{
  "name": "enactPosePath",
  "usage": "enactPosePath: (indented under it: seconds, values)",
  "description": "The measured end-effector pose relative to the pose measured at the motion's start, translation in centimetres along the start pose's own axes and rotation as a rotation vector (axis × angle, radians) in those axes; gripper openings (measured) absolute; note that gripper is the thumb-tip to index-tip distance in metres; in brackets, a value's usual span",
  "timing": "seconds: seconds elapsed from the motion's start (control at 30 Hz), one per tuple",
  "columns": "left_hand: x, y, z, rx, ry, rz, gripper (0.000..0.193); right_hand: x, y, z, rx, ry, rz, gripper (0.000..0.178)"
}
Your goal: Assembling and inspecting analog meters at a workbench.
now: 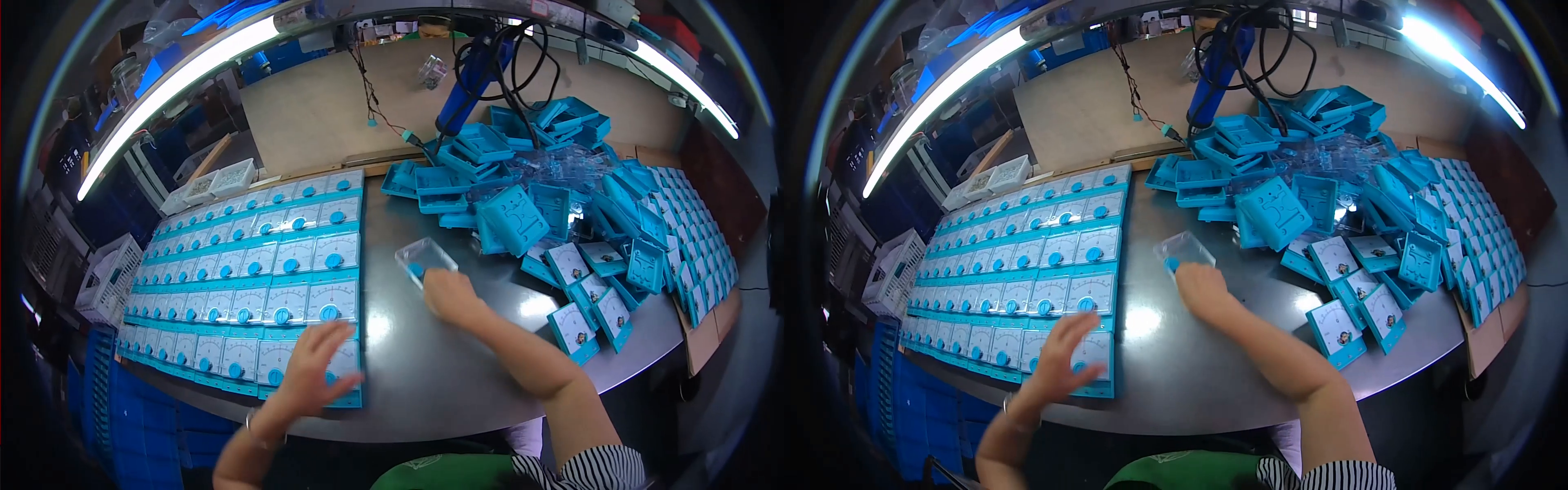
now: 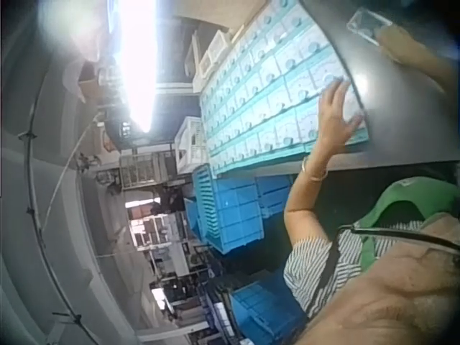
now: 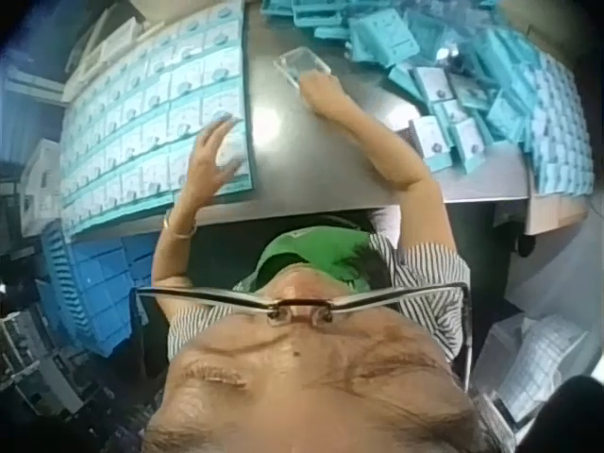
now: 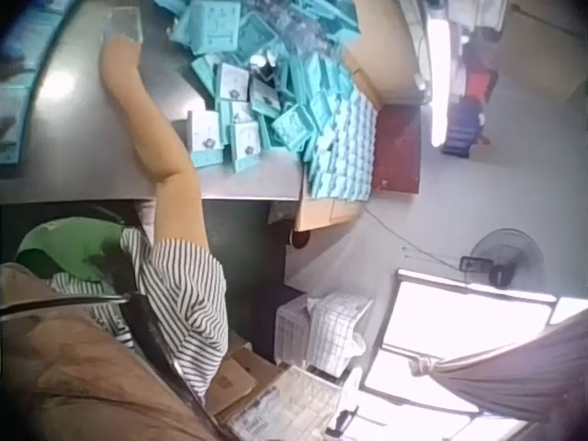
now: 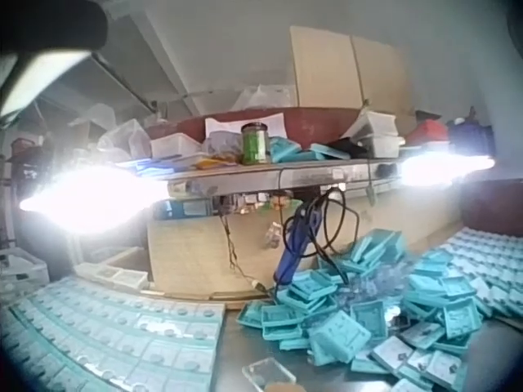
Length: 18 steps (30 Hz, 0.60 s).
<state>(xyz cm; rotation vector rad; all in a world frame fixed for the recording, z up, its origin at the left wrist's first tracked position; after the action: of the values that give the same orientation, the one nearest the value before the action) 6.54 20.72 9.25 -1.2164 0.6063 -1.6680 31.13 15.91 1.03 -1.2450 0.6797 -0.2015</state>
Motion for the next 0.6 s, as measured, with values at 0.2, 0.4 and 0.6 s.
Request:
enactPosePath:
  seconds: [0.2, 0.4, 0.6]
  values:
    - [-12.8, 5.0, 17.4, 0.255, -0.126, -0.171, 0.062, -0.8, -2.1, -8.4, -0.145, -0.151, -0.127, 0.008]
    - [-22.8, 9.3, 26.6, 0.463, -0.218, -0.333, 0.064, 1.3, -8.3, -8.7, -0.306, -0.179, -0.225, 0.010]
    - [-25.8, 10.7, 31.8, 0.499, -0.281, -0.243, 0.066, 3.7, -13.4, 1.2, 0.373, -0.333, -0.271, 0.056]
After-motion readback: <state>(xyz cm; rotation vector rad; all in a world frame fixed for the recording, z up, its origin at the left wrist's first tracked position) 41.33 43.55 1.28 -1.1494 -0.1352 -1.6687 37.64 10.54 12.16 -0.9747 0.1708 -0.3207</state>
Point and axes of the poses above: each hand's wrist, its own z-axis towards the middle knuckle, its own y-axis out of the palm, x = y × z, the point moved 7 cm from there along z, towards the middle knuckle, and after that the axes turned 8 degrees about y, right-handed, at the moved point
